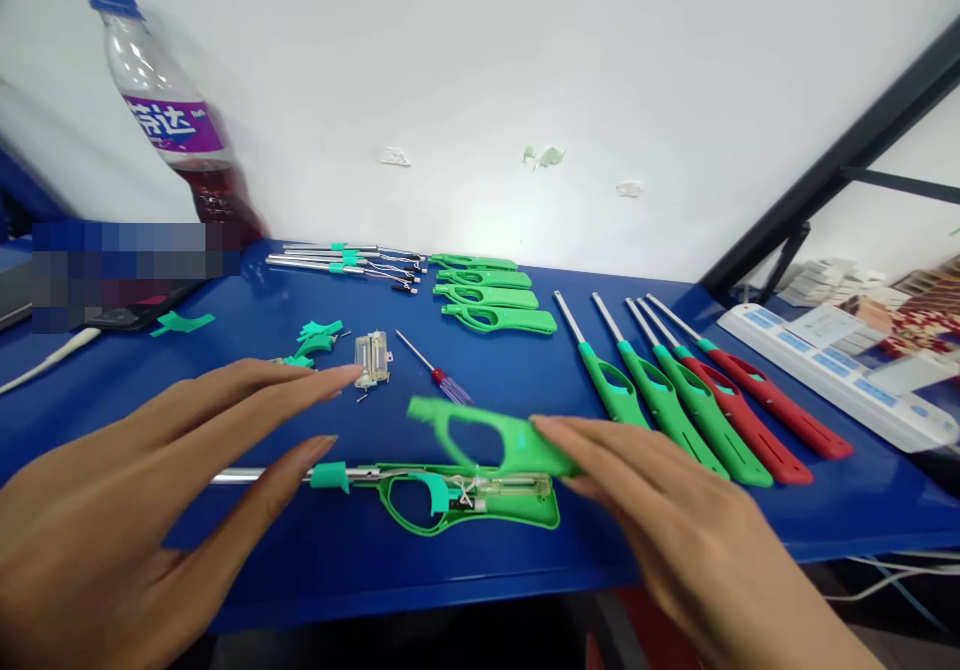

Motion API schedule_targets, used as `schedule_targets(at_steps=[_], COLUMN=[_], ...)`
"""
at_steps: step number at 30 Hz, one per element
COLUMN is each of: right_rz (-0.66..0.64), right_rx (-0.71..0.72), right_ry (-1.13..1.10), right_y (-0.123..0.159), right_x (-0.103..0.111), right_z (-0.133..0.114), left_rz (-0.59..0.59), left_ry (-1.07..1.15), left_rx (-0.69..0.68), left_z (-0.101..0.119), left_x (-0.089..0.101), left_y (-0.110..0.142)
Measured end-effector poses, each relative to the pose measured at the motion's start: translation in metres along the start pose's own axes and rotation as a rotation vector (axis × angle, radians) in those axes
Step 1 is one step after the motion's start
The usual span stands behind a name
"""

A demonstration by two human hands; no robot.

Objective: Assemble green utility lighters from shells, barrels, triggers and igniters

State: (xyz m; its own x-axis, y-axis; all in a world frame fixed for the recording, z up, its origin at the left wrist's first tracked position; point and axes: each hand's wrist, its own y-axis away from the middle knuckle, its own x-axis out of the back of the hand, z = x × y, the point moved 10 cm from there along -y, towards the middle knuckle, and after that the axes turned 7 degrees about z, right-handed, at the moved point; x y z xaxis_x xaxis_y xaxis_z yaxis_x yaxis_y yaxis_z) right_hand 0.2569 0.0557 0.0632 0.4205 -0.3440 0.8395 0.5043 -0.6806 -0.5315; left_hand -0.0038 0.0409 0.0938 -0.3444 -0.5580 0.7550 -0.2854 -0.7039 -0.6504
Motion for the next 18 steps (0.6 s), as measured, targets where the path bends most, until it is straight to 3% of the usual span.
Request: schedule_targets(at_steps=[3, 7, 18], right_rz=[-0.107, -0.199, -0.183], right_rx=[0.108, 0.171, 0.276], right_ry=[-0.025, 0.021, 0.06], right_y=[0.001, 0.002, -0.005], right_x=[-0.01, -0.027, -0.031], right_z=[-0.026, -0.036, -0.051], left_rz=[-0.046, -0.187, -0.494], left_ry=[0.043, 0.118, 0.136], left_rx=[-0.066, -0.164, -0.178], left_z=[0.008, 0.019, 0.019], left_x=[-0.011, -0.035, -0.069], left_y=[0.003, 0.015, 0.023])
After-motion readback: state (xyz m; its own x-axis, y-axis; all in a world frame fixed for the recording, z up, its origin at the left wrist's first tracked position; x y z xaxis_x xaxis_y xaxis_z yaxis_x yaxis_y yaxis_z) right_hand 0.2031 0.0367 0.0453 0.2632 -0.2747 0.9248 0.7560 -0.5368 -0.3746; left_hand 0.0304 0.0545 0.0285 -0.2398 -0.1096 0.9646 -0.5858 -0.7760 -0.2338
